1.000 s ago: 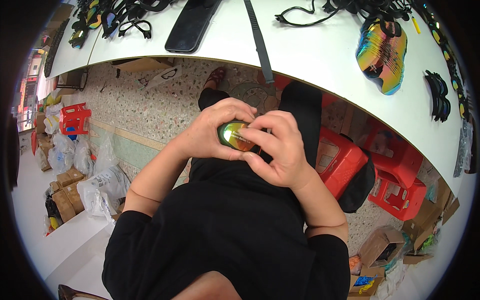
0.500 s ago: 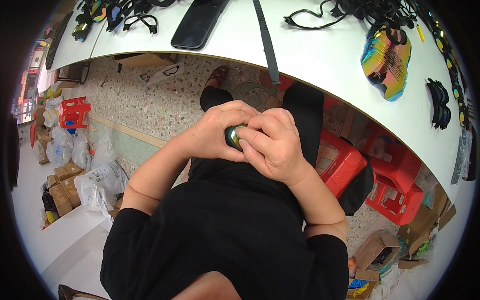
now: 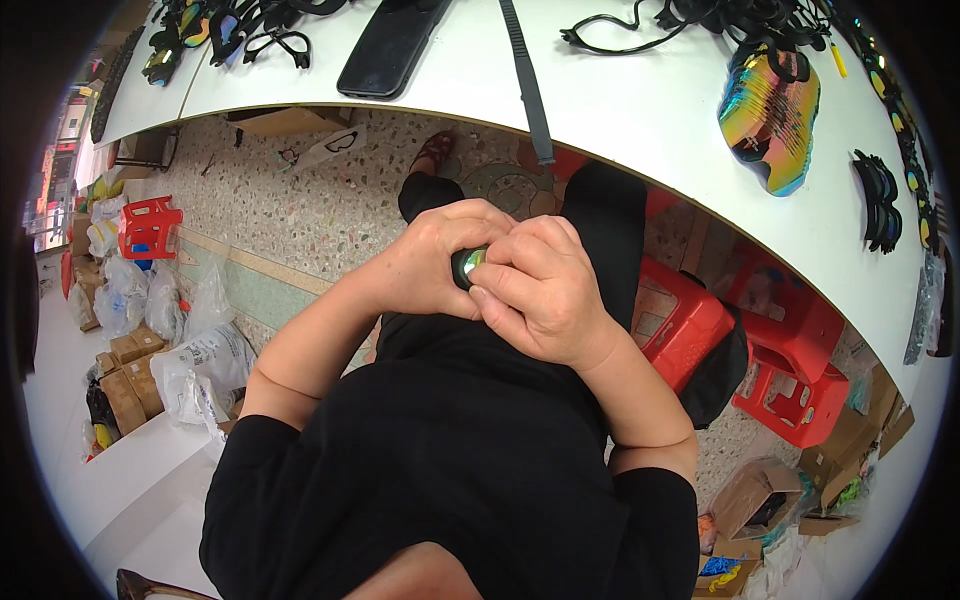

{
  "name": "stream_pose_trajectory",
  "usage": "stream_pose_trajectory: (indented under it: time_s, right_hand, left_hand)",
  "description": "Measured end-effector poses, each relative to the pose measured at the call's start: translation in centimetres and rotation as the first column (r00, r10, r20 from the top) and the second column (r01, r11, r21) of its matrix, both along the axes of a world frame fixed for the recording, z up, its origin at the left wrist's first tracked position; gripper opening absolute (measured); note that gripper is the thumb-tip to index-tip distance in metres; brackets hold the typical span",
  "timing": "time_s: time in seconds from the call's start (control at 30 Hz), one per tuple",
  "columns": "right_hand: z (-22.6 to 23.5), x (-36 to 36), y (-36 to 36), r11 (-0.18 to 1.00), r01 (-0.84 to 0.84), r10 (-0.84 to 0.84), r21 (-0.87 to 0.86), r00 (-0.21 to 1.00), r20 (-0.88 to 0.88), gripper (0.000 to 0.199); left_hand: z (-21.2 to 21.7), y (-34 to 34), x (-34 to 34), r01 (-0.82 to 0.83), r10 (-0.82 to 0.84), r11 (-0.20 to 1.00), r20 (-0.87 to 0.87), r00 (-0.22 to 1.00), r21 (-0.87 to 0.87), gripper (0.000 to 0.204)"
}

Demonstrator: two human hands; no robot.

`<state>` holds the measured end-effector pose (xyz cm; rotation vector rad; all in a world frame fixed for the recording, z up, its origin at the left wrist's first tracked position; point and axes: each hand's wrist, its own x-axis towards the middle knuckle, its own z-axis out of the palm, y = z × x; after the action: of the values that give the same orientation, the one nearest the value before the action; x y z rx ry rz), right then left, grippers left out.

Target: Assembling lenses into goggles frames in a manufacturing workshop.

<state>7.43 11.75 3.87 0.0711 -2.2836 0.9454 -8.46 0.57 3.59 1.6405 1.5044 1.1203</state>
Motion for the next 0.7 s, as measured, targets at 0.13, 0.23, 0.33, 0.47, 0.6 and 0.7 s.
stream_pose_trajectory:
  time_s: [0.13, 0.23, 0.33, 0.47, 0.6, 0.7]
  right_hand:
    - [-0.31, 0.19, -0.05, 0.999, 0.019, -0.020, -0.051, 1.000, -0.011, 0.015]
    - [-0.57, 0.24, -0.13, 0.996, 0.068, -0.069, -0.050, 0.998, -0.013, 0.016]
    - [-0.46, 0.13, -0.17, 0.995, 0.102, -0.102, -0.007, 0.995, -0.012, 0.016]
    - [-0.41, -0.12, -0.35, 0.990, 0.132, -0.131, 0.053, 0.991, -0.015, 0.017]
    - [-0.61, -0.28, -0.46, 0.990, 0.132, -0.131, 0.045, 0.991, -0.017, 0.017]
    - [-0.69, -0.35, -0.44, 0.993, 0.115, -0.114, 0.041, 0.993, -0.023, 0.018]
  left_hand:
    - [0.02, 0.13, -0.13, 0.019, -0.019, 1.000, 0.026, 0.999, -0.011, 0.045]
    - [0.01, 0.21, -0.18, 0.024, -0.023, 1.000, 0.042, 0.999, -0.015, 0.045]
    - [-0.13, 0.20, -0.20, 0.022, -0.021, 1.000, 0.033, 0.999, -0.019, 0.045]
    - [-0.03, 0.15, -0.07, 0.004, -0.003, 0.999, 0.027, 1.000, -0.037, 0.046]
    - [-0.20, 0.16, -0.12, 0.001, 0.000, 1.000, 0.022, 1.000, -0.021, 0.046]
    - [-0.25, 0.12, -0.20, 0.007, -0.007, 1.000, 0.022, 1.000, -0.011, 0.045]
